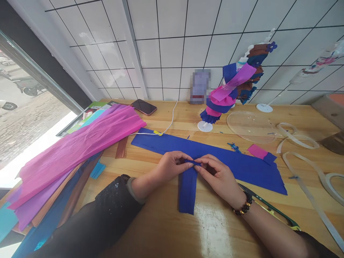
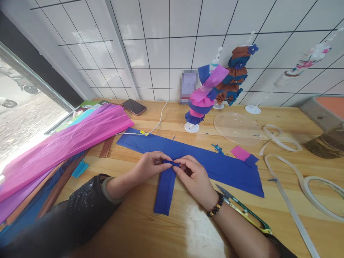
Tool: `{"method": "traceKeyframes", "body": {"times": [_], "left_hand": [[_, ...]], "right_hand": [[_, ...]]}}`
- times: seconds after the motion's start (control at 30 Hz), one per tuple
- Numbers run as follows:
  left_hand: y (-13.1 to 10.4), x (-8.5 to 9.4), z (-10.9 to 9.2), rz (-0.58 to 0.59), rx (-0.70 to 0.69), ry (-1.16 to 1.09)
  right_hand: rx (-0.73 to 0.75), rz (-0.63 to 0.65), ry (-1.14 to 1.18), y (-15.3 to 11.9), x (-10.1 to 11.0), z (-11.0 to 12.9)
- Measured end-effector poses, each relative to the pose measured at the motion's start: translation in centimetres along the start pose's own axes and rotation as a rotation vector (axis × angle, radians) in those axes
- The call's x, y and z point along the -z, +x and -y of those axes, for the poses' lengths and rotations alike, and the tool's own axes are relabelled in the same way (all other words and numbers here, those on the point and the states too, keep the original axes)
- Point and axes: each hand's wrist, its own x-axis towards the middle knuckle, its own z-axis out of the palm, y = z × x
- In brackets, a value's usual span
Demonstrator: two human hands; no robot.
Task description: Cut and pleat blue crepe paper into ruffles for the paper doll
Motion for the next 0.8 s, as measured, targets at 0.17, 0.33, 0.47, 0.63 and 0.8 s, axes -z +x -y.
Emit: {"method": "traceKeyframes", "body": {"times": [0.17, 0.33, 0.47, 0.63, 0.8], "left_hand": [[-0.09, 0.03, -0.45, -0.012, -0.035, 0.023], [-0.06, -0.09, -0.37, -0.003, -0.024, -0.027], [-0.01, -0.19, -0.36, 0.031, 0.036, -0.162], [0.23, -0.01, -0.47, 0.013, 0.016, -0.268], [0.41, 0.26, -0.4, 0.034, 0.03, -0.351]], "right_hand": [[0.013, 0.018, 0.007, 0.03, 0.11, -0.21], [-0.062, -0.006, 0.029, -0.18, -0.09, -0.36], [-0.154, -0.018, 0.059, -0.39, -0.2, -0.54], [-0.126, -0.044, 0.029, -0.43, -0.1, -0.76], [-0.16, -0.038, 0.052, -0.44, -0.04, -0.51]]}}
